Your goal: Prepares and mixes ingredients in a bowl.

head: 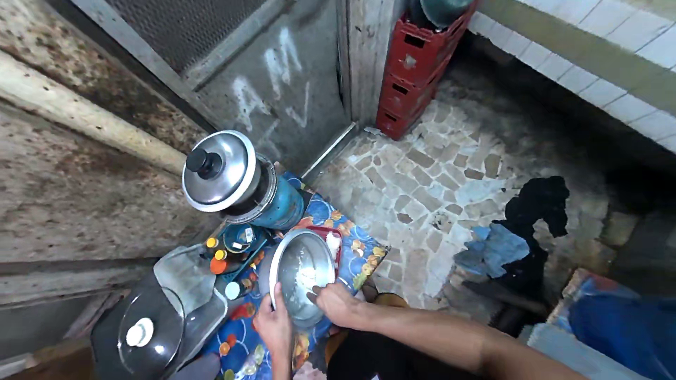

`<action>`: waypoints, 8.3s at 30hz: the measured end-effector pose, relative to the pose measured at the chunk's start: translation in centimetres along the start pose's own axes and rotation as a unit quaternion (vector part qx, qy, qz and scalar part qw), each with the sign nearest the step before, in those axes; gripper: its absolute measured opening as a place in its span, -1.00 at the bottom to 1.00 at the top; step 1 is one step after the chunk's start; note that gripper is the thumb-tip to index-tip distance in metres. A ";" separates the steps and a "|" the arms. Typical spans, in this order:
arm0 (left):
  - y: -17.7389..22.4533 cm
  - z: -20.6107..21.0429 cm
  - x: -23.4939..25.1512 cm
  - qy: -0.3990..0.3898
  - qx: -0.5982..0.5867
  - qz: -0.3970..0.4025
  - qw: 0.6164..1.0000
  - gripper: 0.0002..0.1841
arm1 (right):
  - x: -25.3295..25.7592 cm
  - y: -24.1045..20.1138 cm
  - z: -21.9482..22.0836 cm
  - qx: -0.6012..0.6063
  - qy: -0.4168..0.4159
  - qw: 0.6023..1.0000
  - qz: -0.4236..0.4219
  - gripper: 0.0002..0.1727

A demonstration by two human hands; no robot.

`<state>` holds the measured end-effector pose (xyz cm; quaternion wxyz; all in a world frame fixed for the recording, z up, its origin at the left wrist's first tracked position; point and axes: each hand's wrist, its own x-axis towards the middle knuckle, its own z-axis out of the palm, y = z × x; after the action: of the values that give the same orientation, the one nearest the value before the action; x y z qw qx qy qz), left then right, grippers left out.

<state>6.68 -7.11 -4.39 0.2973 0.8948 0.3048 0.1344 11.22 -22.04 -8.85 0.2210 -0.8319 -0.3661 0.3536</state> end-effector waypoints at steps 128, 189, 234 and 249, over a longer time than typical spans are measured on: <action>0.9 -1.2 0.3 0.072 0.072 -0.008 0.995 -0.45 | 6.4 1.1 -1.8 0.078 0.064 0.994 0.037 -0.41; 2.7 0.3 -1.3 0.063 0.090 0.059 0.992 -0.44 | 5.0 1.0 -3.7 0.110 0.076 0.990 0.042 -0.39; 2.2 2.9 1.1 0.070 0.162 0.160 0.971 -0.37 | 0.7 10.2 -1.4 0.092 0.112 0.982 0.117 -0.40; 2.1 2.2 0.6 0.050 0.179 0.189 0.964 -0.37 | 0.5 10.8 -1.7 0.075 0.077 0.990 0.087 -0.41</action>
<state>9.08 -9.04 -4.82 0.0857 0.9669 0.1636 0.1762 17.66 -28.67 -14.70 0.2784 -0.8665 -0.2471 0.3325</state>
